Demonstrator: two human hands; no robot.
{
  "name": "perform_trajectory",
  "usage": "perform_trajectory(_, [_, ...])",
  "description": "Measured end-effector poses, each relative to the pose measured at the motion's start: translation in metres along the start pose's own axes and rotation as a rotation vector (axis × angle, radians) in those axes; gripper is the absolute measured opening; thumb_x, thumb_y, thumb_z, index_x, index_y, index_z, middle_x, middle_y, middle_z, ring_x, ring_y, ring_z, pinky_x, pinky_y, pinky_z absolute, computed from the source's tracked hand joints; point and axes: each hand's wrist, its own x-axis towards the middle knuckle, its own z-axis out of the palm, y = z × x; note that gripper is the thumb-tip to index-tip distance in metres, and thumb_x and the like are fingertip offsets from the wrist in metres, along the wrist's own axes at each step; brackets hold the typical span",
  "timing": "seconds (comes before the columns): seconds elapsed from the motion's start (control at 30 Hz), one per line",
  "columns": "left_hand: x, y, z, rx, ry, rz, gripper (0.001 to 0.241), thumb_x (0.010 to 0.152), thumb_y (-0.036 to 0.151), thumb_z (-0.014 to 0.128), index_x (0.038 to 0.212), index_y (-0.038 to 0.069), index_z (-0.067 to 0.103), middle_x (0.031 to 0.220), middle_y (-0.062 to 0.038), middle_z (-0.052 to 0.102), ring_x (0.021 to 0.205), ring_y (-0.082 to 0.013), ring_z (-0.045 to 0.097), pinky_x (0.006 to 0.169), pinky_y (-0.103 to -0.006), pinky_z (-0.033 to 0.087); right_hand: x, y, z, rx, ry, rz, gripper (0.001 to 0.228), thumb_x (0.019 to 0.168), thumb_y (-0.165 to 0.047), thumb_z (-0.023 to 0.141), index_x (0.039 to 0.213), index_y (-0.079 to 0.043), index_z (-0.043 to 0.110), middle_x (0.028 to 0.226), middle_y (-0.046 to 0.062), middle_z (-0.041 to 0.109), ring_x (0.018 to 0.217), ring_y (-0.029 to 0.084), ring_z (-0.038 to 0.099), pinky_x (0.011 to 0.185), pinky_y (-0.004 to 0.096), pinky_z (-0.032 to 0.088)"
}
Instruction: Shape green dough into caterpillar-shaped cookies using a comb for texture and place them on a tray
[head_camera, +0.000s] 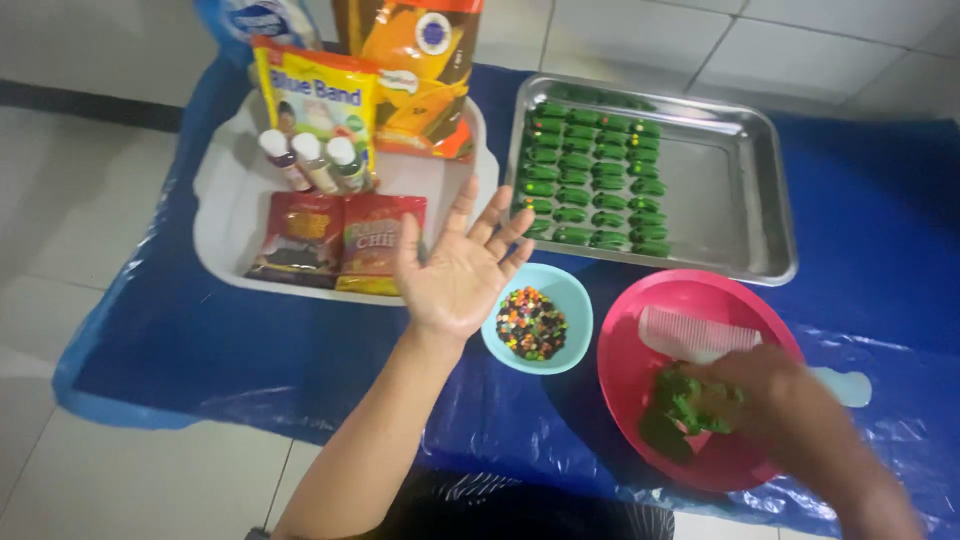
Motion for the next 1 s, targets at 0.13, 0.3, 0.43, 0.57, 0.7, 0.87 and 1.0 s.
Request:
perform_trajectory(0.13, [0.000, 0.000, -0.003, 0.057, 0.014, -0.011, 0.073, 0.099, 0.067, 0.040, 0.153, 0.018, 0.050, 0.147, -0.017, 0.055, 0.135, -0.0424, 0.054, 0.107, -0.0530, 0.047, 0.004, 0.030, 0.048, -0.181, 0.198, -0.453, 0.049, 0.070, -0.033, 0.086, 0.118, -0.037, 0.073, 0.124, -0.016, 0.074, 0.096, 0.018, 0.069, 0.086, 0.039, 0.055])
perform_trajectory(0.3, [0.002, 0.004, -0.005, 0.087, -0.009, 0.017, 0.071, 0.100, 0.066, 0.040, 0.149, 0.016, 0.054, 0.143, -0.017, 0.059, 0.130, -0.0405, 0.058, 0.104, -0.0521, 0.049, 0.007, 0.038, 0.057, -0.431, 0.319, -0.273, 0.048, 0.077, -0.037, 0.069, 0.125, -0.043, 0.063, 0.099, -0.001, 0.069, 0.093, 0.027, 0.066, 0.071, 0.045, 0.059])
perform_trajectory(0.43, [0.000, 0.004, -0.004, 0.072, -0.012, 0.021, 0.072, 0.101, 0.065, 0.040, 0.153, 0.016, 0.049, 0.145, -0.018, 0.056, 0.128, -0.0405, 0.058, 0.104, -0.0531, 0.050, 0.003, 0.032, 0.060, -0.673, 0.156, -0.117, 0.046, 0.084, -0.051, 0.069, 0.127, -0.048, 0.053, 0.101, -0.007, 0.068, 0.098, 0.021, 0.068, 0.075, 0.039, 0.065])
perform_trajectory(0.57, [0.001, 0.003, -0.005, 0.098, 0.015, 0.016, 0.072, 0.099, 0.066, 0.040, 0.150, 0.016, 0.052, 0.143, -0.017, 0.058, 0.125, -0.0399, 0.060, 0.103, -0.0529, 0.050, 0.004, 0.042, 0.071, -0.621, 0.311, -0.178, 0.036, 0.076, -0.053, 0.070, 0.110, -0.042, 0.061, 0.096, -0.009, 0.067, 0.097, 0.022, 0.068, 0.074, 0.041, 0.061])
perform_trajectory(0.7, [0.001, 0.003, -0.002, 0.099, 0.019, 0.029, 0.071, 0.099, 0.064, 0.042, 0.149, 0.015, 0.053, 0.141, -0.017, 0.059, 0.125, -0.0407, 0.060, 0.103, -0.0533, 0.050, 0.006, 0.039, 0.063, -0.595, 0.306, -0.197, 0.037, 0.077, -0.047, 0.071, 0.112, -0.039, 0.062, 0.092, -0.002, 0.070, 0.091, 0.027, 0.071, 0.072, 0.044, 0.061])
perform_trajectory(0.87, [0.001, 0.002, -0.001, 0.095, 0.022, 0.012, 0.072, 0.098, 0.064, 0.042, 0.150, 0.016, 0.052, 0.141, -0.017, 0.060, 0.125, -0.0408, 0.060, 0.103, -0.0532, 0.049, -0.006, 0.015, 0.044, -0.639, 0.105, -0.040, 0.044, 0.075, -0.047, 0.075, 0.115, -0.039, 0.059, 0.096, -0.004, 0.071, 0.099, 0.025, 0.071, 0.079, 0.043, 0.063])
perform_trajectory(1.0, [0.000, 0.002, 0.003, 0.094, 0.026, -0.004, 0.073, 0.100, 0.066, 0.038, 0.152, 0.016, 0.050, 0.143, -0.017, 0.058, 0.124, -0.0398, 0.060, 0.104, -0.0533, 0.048, -0.002, 0.014, 0.045, -0.460, 0.060, -0.010, 0.010, 0.094, -0.027, 0.061, 0.102, -0.027, 0.066, 0.093, -0.002, 0.070, 0.095, 0.024, 0.069, 0.071, 0.042, 0.059])
